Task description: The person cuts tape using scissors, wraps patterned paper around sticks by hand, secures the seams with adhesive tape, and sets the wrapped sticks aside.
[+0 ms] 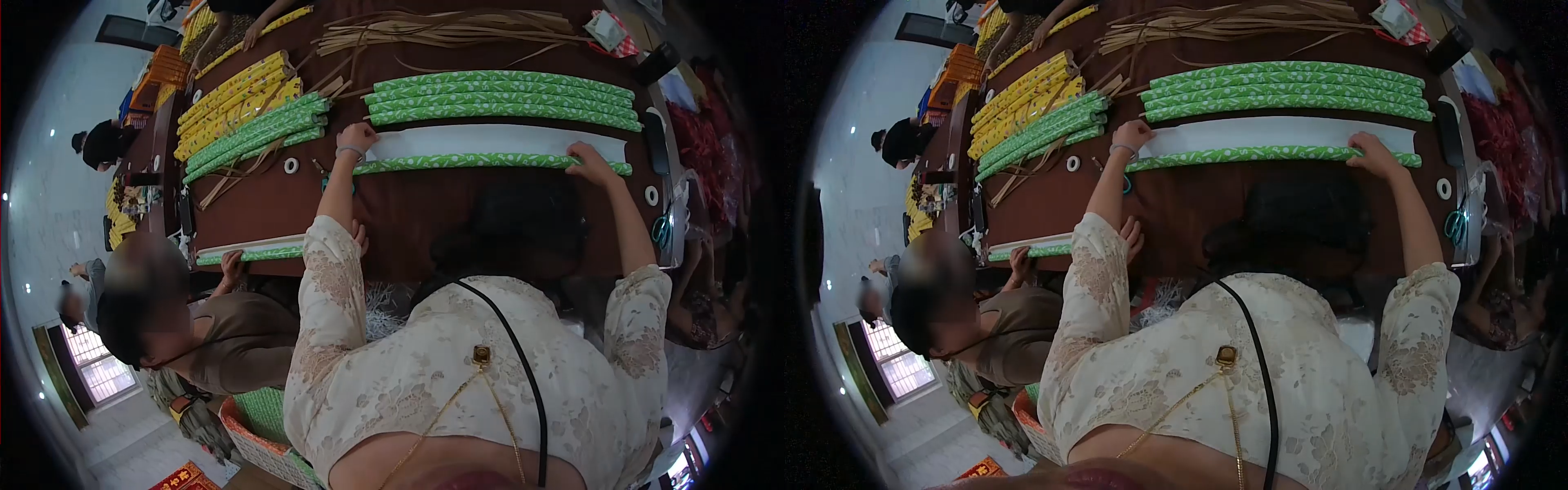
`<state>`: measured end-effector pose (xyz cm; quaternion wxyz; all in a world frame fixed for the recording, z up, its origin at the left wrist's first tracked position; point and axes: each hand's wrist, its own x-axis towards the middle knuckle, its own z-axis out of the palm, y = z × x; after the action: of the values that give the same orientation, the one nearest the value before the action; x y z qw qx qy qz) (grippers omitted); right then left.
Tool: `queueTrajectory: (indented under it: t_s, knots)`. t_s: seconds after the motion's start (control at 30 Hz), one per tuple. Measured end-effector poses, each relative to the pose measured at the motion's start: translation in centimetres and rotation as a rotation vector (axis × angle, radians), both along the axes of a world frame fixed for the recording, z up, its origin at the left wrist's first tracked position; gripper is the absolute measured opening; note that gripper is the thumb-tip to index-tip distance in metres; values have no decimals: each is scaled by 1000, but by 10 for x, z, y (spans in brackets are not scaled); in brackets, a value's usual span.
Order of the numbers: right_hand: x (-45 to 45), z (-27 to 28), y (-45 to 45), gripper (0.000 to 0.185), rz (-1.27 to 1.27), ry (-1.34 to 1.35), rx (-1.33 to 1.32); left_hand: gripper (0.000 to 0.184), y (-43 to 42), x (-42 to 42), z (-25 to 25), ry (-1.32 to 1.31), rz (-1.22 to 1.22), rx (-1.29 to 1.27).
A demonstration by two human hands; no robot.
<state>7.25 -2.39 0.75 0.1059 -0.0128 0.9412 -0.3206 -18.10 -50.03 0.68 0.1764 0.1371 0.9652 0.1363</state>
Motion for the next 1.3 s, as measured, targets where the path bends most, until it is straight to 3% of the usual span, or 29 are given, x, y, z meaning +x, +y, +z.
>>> queueTrajectory:
  t_s: [0.2,0.27,0.4,0.5,0.73,0.83,0.9,1.0,1.2,1.3]
  knots:
    - [-1,4,-3,33,11,40,1,25,4,-3,2,-92,167,-46]
    - [-1,4,-4,32,11,50,6,27,9,-1,-1,102,172,-189]
    - [-1,0,-1,33,-13,2,-7,32,17,-1,-19,232,72,-251]
    - [-1,0,-1,35,-14,-8,18,31,20,16,9,148,148,-194]
    - [0,-2,1,37,-14,8,1,28,16,15,-3,39,132,-75]
    - [-2,1,0,36,-2,-15,25,24,19,22,-13,178,82,-68]
    - [-2,-1,1,36,6,-40,23,21,17,24,-27,441,-61,-25]
    - [-2,8,-5,36,-37,-53,-8,20,20,29,-18,485,-109,-38]
    - [-1,-5,2,38,-8,-2,27,19,27,22,-15,180,-38,104]
    - [-2,5,-4,40,-23,-49,52,19,28,23,-16,242,-50,116]
